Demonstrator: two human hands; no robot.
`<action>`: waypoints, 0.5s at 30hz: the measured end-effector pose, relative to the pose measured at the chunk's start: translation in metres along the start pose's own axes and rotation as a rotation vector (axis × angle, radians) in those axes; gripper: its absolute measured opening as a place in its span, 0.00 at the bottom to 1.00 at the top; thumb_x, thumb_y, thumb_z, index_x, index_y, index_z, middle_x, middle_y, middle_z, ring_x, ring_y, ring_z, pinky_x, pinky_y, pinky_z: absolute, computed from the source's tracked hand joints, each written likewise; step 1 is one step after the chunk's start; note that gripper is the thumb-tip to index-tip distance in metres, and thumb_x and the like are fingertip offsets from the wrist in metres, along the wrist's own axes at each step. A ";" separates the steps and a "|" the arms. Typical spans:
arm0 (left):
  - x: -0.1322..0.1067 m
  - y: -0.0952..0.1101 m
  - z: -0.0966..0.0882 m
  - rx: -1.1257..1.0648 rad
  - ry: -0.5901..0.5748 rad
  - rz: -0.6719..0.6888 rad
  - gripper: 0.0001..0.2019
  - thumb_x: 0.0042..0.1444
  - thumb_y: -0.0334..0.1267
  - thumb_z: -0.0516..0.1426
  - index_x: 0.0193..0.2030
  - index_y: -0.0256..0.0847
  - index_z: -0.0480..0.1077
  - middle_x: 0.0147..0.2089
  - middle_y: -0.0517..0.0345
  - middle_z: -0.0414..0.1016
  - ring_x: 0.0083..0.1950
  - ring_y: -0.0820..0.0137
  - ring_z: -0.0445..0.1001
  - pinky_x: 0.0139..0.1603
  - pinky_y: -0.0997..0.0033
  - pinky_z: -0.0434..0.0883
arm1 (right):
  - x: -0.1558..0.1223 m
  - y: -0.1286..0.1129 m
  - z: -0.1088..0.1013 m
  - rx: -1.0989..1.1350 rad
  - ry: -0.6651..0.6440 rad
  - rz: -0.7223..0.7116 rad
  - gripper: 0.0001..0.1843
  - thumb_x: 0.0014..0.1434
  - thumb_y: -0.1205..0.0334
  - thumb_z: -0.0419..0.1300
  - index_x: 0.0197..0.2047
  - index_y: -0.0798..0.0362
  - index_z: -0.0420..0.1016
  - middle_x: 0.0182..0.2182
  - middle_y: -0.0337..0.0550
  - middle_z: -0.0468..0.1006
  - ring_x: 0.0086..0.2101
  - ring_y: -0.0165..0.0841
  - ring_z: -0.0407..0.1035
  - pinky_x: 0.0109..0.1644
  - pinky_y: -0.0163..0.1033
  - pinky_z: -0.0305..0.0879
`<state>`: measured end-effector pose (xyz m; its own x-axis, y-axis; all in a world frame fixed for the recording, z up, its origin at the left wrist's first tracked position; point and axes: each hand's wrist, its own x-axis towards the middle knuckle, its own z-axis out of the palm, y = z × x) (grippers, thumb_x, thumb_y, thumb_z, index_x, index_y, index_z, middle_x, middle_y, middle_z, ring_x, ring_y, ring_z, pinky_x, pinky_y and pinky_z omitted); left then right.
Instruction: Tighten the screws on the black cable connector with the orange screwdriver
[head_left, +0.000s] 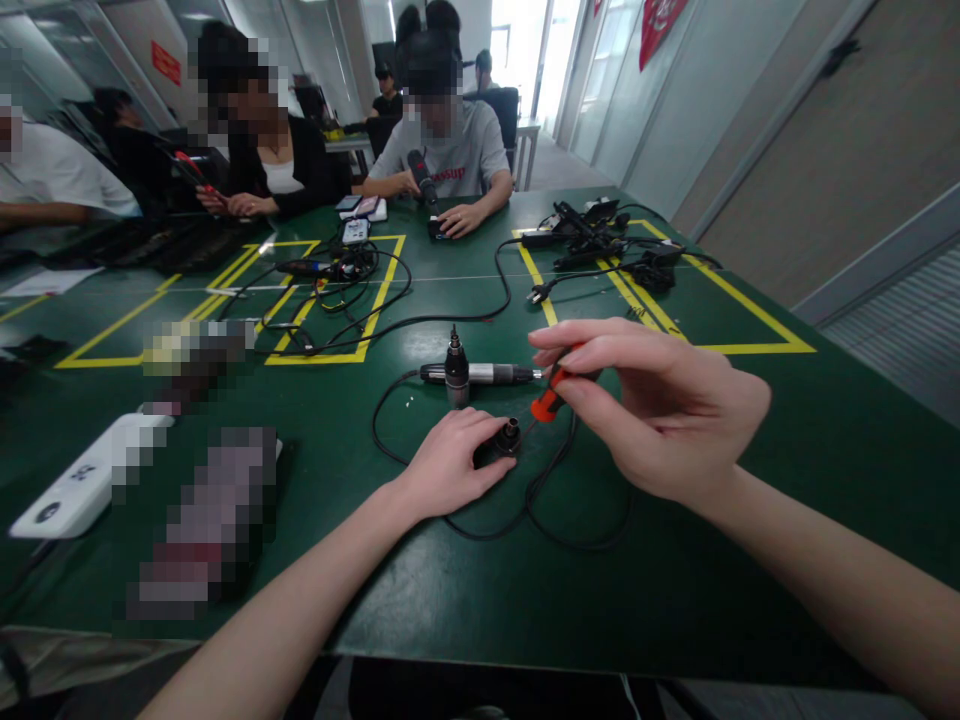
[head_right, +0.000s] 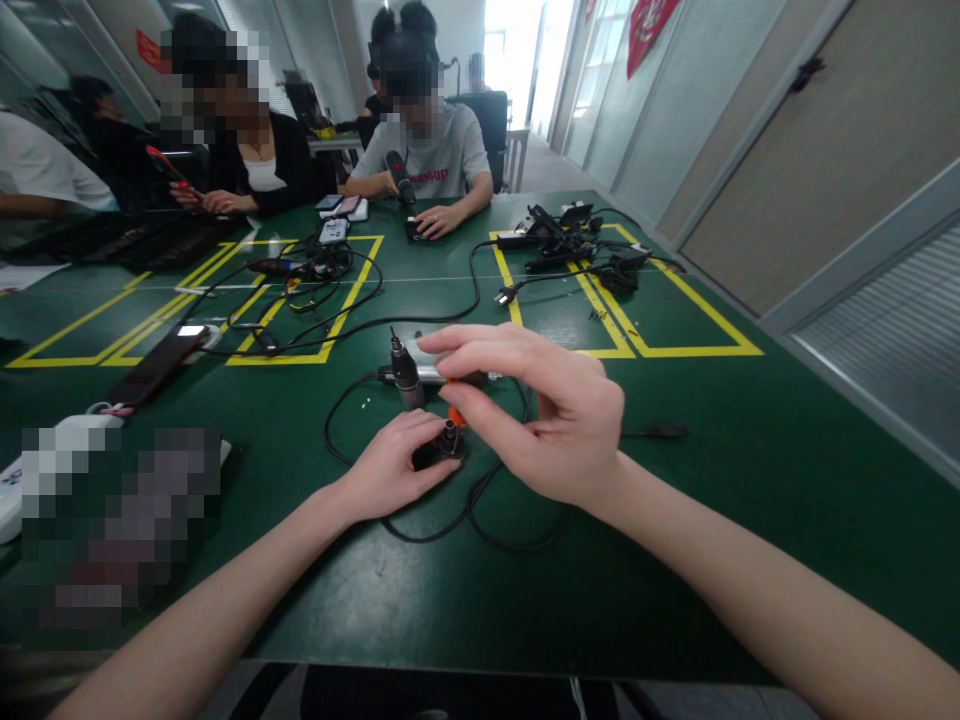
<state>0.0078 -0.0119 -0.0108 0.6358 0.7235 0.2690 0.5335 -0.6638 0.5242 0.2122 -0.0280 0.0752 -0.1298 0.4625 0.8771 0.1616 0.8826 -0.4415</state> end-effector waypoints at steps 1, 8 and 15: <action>0.000 0.000 0.000 0.002 -0.002 -0.003 0.08 0.63 0.39 0.66 0.44 0.39 0.76 0.43 0.53 0.80 0.46 0.61 0.76 0.51 0.60 0.71 | 0.000 0.000 0.000 0.010 -0.004 0.009 0.18 0.60 0.76 0.67 0.49 0.45 0.84 0.48 0.44 0.89 0.46 0.42 0.85 0.51 0.51 0.85; 0.002 0.001 -0.001 -0.001 -0.020 -0.004 0.08 0.63 0.39 0.66 0.43 0.38 0.75 0.44 0.52 0.81 0.46 0.61 0.77 0.51 0.59 0.71 | -0.003 0.000 0.000 0.020 -0.039 0.031 0.21 0.63 0.76 0.62 0.54 0.45 0.82 0.51 0.47 0.87 0.44 0.41 0.84 0.48 0.50 0.85; 0.001 0.001 0.000 0.002 -0.015 -0.011 0.08 0.62 0.39 0.66 0.44 0.38 0.75 0.44 0.53 0.81 0.46 0.61 0.77 0.51 0.60 0.71 | -0.004 -0.002 0.001 0.028 -0.069 0.065 0.19 0.66 0.76 0.59 0.54 0.48 0.81 0.53 0.50 0.85 0.45 0.40 0.82 0.47 0.49 0.84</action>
<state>0.0087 -0.0118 -0.0102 0.6380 0.7280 0.2511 0.5419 -0.6561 0.5252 0.2119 -0.0313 0.0724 -0.1875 0.5231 0.8314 0.1448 0.8519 -0.5033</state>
